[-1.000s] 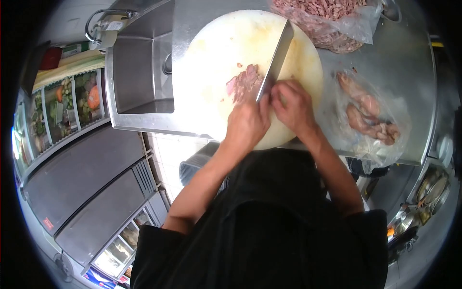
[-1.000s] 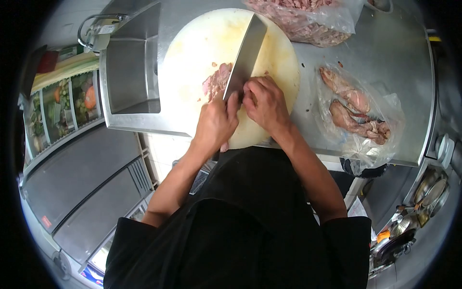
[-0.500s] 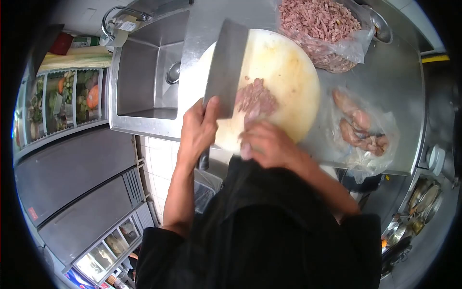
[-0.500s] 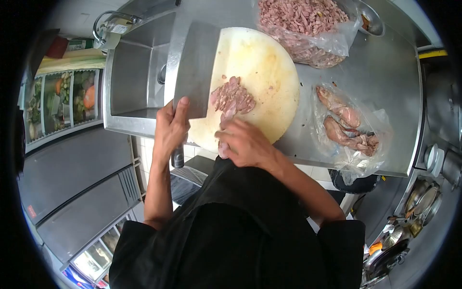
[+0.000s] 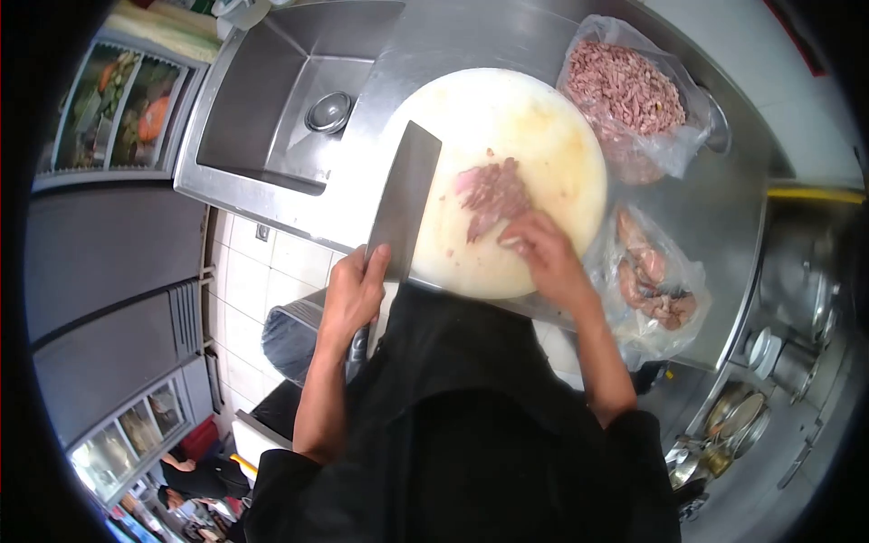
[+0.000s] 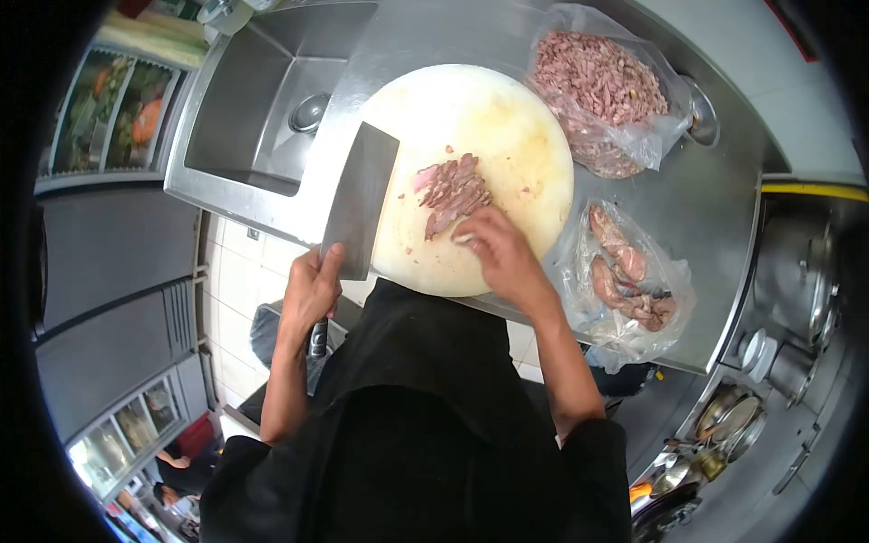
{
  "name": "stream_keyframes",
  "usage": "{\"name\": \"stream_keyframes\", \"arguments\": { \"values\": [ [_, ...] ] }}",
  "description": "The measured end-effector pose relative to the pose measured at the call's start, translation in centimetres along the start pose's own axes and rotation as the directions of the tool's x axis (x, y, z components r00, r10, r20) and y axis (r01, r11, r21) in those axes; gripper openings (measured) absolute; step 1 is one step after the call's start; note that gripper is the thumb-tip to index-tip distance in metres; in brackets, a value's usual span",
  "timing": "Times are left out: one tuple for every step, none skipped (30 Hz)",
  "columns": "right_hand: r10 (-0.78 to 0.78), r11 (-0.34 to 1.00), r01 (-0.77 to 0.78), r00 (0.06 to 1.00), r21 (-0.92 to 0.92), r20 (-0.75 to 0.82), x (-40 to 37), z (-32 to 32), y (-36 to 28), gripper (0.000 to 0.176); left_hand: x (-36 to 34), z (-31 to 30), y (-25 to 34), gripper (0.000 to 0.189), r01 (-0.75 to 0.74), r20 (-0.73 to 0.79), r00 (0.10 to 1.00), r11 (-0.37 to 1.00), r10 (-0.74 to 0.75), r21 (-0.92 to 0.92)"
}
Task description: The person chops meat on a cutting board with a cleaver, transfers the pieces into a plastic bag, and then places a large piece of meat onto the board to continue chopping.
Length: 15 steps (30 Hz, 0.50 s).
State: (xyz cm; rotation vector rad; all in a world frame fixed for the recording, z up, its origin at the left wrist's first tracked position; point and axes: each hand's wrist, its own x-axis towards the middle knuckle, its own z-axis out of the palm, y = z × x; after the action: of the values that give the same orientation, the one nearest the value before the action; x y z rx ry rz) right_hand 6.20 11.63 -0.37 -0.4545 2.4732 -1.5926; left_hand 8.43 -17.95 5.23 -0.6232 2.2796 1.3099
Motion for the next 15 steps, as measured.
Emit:
{"name": "stream_keyframes", "arguments": {
  "values": [
    [-0.017,1.0,0.016,0.999,-0.024,-0.046,0.8,-0.9,0.0,0.023,-0.1,0.0,-0.4,0.048,-0.005,0.002,1.0,1.0,0.005,-0.006],
    [-0.035,0.998,0.031,0.995,-0.047,-0.095,1.8,-1.5,0.1,0.025,-0.1,0.0,-0.7,0.048,-0.013,0.004,1.0,1.0,0.013,-0.009],
    [-0.01,1.0,0.011,0.99,0.007,-0.137,3.3,-1.7,0.1,0.026,-0.1,0.0,-0.9,0.048,-0.017,0.015,1.0,1.0,0.017,-0.006],
    [0.017,0.998,-0.006,0.983,0.063,-0.18,5.0,-1.8,0.0,0.027,-0.1,-0.1,-1.0,0.048,-0.021,0.027,0.999,1.0,0.021,0.0],
    [0.049,0.992,-0.022,0.974,0.122,-0.222,6.6,-1.9,0.0,0.028,-0.1,-0.2,-1.1,0.048,-0.026,0.04,0.999,1.0,0.025,0.009],
    [0.089,0.992,-0.064,0.967,0.113,-0.238,8.1,-2.1,0.1,0.028,-0.1,-0.4,-1.2,0.047,-0.018,0.06,0.998,1.0,0.017,0.012],
    [0.127,0.989,-0.104,0.959,0.105,-0.252,9.6,-2.4,0.2,0.027,-0.2,-0.7,-1.2,0.047,-0.01,0.078,0.997,1.0,0.009,0.015],
    [0.164,0.985,-0.143,0.95,0.097,-0.265,10.9,-2.6,0.1,0.027,-0.3,-0.9,-1.2,0.046,-0.001,0.094,0.996,1.0,-0.001,0.018],
    [0.182,0.982,-0.165,0.951,0.087,-0.252,11.8,-2.6,0.0,0.026,-0.5,-0.9,-1.3,0.047,-0.027,0.089,0.996,0.999,0.025,0.025],
    [0.2,0.979,-0.188,0.95,0.075,-0.239,12.5,-2.4,0.1,0.025,-0.7,-0.8,-1.4,0.047,-0.052,0.083,0.995,0.998,0.049,0.033],
    [0.219,0.976,-0.21,0.949,0.063,-0.225,13.3,-2.3,0.3,0.024,-0.9,-0.7,-1.4,0.047,-0.076,0.077,0.994,0.996,0.073,0.041],
    [0.187,0.982,-0.178,0.967,0.064,-0.173,14.0,-2.0,1.2,0.023,-1.0,-0.5,-1.3,0.048,-0.092,0.076,0.993,0.994,0.087,0.065],
    [0.155,0.987,-0.148,0.981,0.066,-0.118,14.6,-1.6,2.5,0.023,-1.2,-0.2,-1.1,0.048,-0.104,0.074,0.993,0.991,0.097,0.089],
    [0.121,0.991,-0.117,0.991,0.07,-0.061,15.1,-1.2,3.8,0.022,-1.5,0.2,-0.9,0.049,-0.115,0.071,0.992,0.987,0.108,0.113],
    [0.138,0.985,-0.137,0.99,0.106,0.003,15.6,-0.9,3.9,0.022,-1.5,0.7,-0.8,0.046,-0.135,0.079,0.989,0.979,0.124,0.153]
  ]
}}
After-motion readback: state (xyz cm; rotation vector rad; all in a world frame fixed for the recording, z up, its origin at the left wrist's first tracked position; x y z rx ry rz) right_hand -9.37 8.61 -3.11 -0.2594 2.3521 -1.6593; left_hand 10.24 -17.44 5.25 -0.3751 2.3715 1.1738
